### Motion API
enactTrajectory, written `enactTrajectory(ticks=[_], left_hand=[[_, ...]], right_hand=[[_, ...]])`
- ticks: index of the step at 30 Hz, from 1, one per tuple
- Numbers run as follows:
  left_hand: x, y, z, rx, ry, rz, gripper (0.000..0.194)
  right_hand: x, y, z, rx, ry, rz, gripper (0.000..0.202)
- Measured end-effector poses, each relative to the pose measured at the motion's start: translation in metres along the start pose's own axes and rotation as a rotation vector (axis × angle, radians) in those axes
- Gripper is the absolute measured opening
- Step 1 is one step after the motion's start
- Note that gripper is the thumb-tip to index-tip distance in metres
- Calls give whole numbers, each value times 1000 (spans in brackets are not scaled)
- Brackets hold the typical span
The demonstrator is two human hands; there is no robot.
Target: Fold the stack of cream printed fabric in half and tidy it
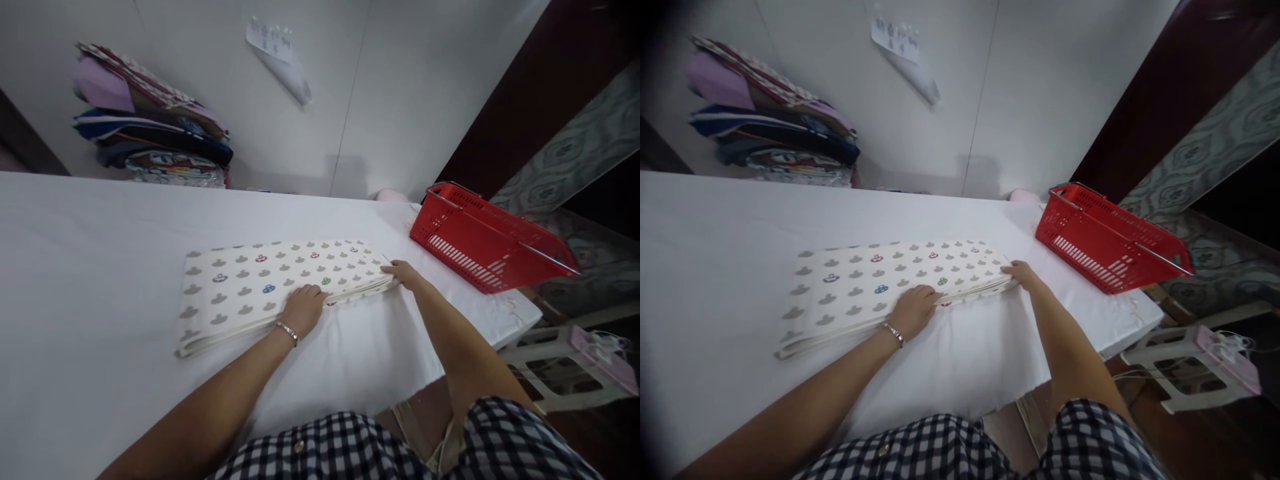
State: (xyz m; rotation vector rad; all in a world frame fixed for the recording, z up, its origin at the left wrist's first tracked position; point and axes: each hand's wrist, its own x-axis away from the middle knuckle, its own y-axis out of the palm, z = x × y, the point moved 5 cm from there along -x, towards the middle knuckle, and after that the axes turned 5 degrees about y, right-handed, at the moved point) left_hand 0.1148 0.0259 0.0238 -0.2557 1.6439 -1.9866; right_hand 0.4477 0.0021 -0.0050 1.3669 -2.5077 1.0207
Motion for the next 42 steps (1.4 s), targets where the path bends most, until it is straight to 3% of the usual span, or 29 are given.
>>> enactTrajectory(ticks=[7, 15, 17, 20, 23, 26, 29, 35, 42], left_hand=[[2, -4, 0, -31, -26, 49, 18], [6, 3, -7, -44, -9, 38, 13], [6, 4, -8, -47, -13, 40, 12], [5, 5, -7, -62, -6, 46, 11], [6, 5, -6, -73, 5, 49, 12], [9, 3, -5, -73, 1, 47, 14], [15, -2, -3, -70, -14, 35, 16], [43, -18, -16, -102, -87, -15, 24], [117, -47, -67, -188, -184, 64, 28]], right_hand=[[0, 0, 3, 114, -41, 46, 40], [12, -2, -10, 378, -107, 231, 40], [25, 2, -21, 493, -207, 304, 45], [57, 30, -44, 692, -568, 364, 44], [92, 75, -50, 780, -854, 255, 43], [110, 109, -39, 867, -903, 163, 42], [112, 119, -27, 881, -890, 177, 42], [104, 116, -20, 864, -893, 186, 41], [101, 117, -15, 856, -898, 177, 43]])
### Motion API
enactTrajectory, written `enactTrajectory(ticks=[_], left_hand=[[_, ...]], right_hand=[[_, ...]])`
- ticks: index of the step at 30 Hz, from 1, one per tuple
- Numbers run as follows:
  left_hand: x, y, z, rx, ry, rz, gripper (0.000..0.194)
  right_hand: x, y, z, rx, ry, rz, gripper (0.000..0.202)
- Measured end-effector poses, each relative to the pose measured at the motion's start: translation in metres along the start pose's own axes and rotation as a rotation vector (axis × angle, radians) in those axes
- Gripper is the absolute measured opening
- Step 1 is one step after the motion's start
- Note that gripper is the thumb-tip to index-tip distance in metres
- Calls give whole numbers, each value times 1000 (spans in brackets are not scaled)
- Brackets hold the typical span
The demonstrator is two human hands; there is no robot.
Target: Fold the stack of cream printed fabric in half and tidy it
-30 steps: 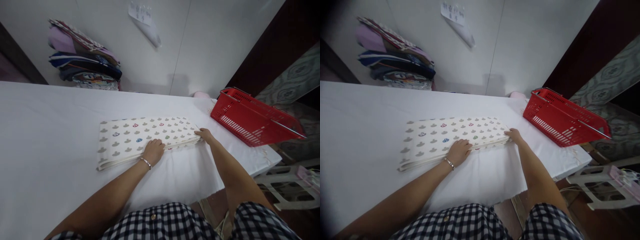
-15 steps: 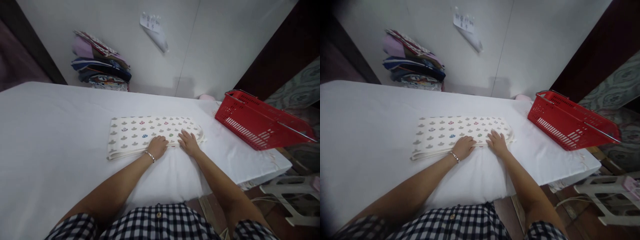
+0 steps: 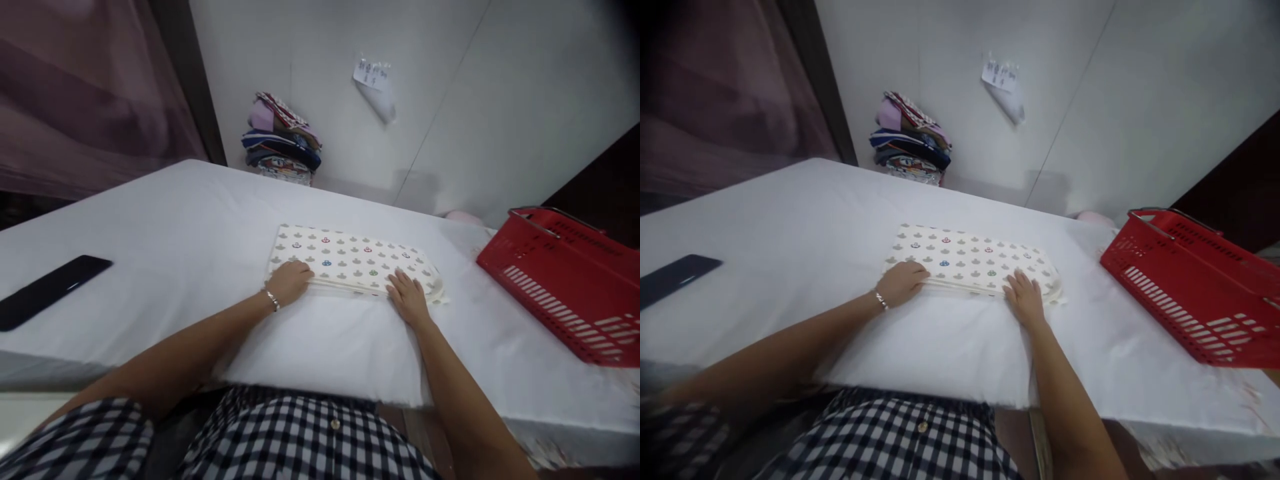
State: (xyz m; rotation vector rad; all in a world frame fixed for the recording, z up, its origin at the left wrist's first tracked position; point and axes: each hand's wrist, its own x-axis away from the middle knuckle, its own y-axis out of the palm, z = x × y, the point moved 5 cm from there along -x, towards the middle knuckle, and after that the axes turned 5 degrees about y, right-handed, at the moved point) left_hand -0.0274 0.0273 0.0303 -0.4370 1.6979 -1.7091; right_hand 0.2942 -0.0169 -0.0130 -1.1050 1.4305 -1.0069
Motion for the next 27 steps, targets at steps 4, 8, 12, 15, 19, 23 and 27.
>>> enactTrajectory(ticks=[4, 8, 12, 15, 19, 23, 27], left_hand=[[34, -7, -30, -19, -73, 53, 27], [55, -8, -45, -18, -135, 64, 26], [56, -11, -46, 51, -180, 131, 27], [41, -14, -34, 88, -166, 172, 28], [12, -14, -7, 107, -77, 133, 24], [-9, -6, 10, 100, -55, 52, 20], [-15, 1, 12, 121, -74, 31, 25]], right_hand=[[1, -1, 1, -18, 9, -10, 43], [-1, -8, -2, -91, 30, -32, 41], [-7, -21, -28, -256, -40, 57, 39], [-10, -25, -66, -391, -206, 95, 33], [-12, -21, -109, -443, -323, 72, 26], [-13, -18, -127, -436, -336, 65, 21], [-15, -16, -129, -444, -307, 48, 22]])
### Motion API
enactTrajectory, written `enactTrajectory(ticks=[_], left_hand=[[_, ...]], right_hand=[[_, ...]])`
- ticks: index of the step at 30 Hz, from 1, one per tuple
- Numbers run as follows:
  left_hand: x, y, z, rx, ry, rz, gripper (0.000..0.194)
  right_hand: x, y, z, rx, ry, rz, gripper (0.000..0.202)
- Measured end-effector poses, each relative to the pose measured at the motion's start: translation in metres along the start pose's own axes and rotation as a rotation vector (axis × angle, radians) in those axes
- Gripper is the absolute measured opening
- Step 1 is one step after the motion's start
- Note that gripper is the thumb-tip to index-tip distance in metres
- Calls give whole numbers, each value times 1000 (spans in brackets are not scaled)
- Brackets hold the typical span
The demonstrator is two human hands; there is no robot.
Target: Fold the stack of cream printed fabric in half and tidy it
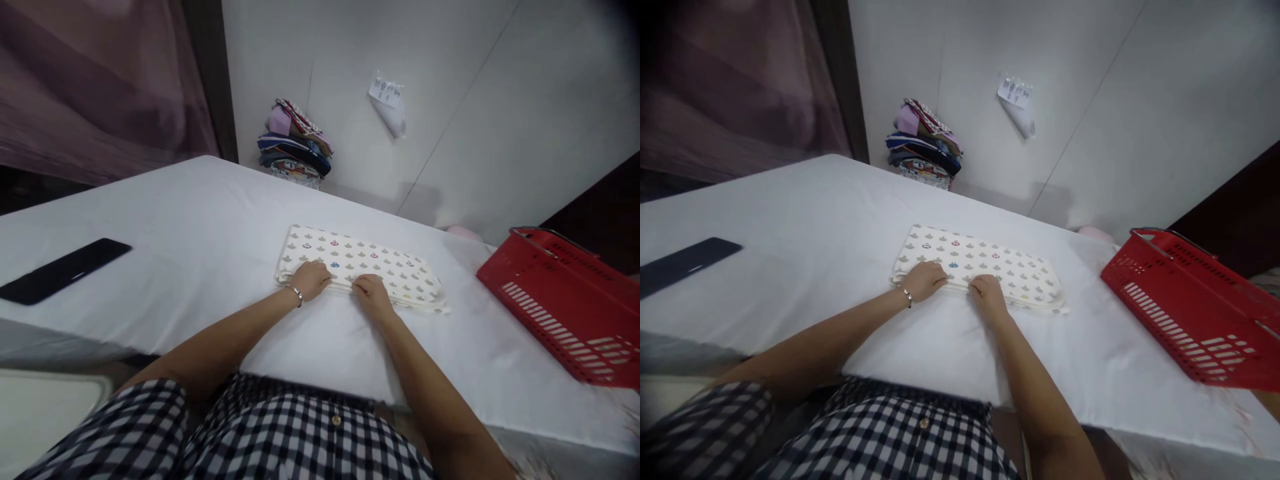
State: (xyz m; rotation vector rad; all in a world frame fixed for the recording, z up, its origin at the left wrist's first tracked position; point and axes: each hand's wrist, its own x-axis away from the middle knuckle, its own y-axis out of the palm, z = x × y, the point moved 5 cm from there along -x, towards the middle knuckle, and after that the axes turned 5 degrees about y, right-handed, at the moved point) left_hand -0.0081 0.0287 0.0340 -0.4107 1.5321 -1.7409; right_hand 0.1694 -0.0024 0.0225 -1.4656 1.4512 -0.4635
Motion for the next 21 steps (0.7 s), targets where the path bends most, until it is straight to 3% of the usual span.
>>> enactTrajectory(ticks=[6, 10, 14, 21], left_hand=[[4, 6, -1, -12, 40, 126, 25], [4, 9, 11, -93, 150, 239, 22], [-2, 15, 21, -125, 217, 212, 21], [-14, 20, 19, -72, 116, 159, 19]], right_hand=[[0, 5, 1, 19, 42, 13, 19], [0, 7, 1, 30, 39, 43, 17], [1, 7, 1, 24, 34, 57, 16], [2, 9, 3, 21, 15, 67, 16]])
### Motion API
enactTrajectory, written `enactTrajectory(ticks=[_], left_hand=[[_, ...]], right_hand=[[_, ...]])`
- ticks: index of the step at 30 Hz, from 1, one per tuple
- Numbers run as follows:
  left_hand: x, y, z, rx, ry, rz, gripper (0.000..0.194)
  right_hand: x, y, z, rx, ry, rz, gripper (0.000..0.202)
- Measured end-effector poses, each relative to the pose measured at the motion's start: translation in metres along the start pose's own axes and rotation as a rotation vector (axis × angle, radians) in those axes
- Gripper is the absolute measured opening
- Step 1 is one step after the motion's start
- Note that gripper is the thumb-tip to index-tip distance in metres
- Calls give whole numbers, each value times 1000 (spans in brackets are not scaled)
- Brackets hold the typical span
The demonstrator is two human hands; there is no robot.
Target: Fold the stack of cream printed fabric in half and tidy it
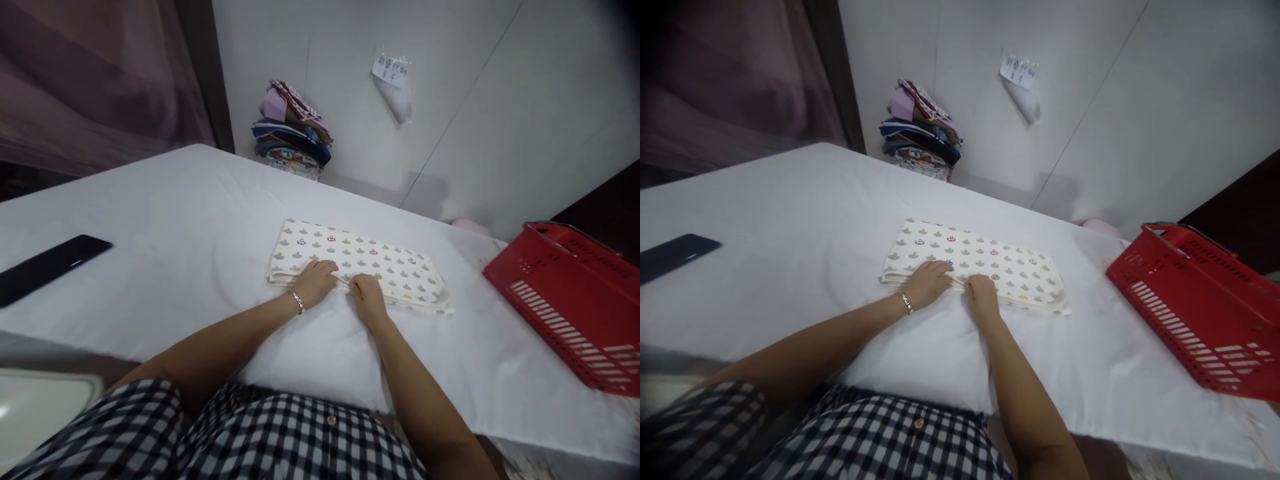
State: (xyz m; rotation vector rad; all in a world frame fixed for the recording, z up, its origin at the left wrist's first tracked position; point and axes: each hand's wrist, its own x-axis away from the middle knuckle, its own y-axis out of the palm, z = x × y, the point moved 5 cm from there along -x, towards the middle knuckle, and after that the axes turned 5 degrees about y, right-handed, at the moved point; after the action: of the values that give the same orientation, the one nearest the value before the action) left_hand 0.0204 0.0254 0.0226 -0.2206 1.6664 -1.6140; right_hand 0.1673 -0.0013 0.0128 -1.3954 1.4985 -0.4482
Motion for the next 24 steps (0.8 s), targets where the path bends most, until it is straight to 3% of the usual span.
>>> enactTrajectory(ticks=[10, 24], left_hand=[[12, -7, 17, -69, 187, 100, 26], [11, -2, 9, -31, 111, 17, 22]], right_hand=[[4, -1, -6, 32, -50, 3, 16], [9, 3, -5, 56, -148, 1, 18]])
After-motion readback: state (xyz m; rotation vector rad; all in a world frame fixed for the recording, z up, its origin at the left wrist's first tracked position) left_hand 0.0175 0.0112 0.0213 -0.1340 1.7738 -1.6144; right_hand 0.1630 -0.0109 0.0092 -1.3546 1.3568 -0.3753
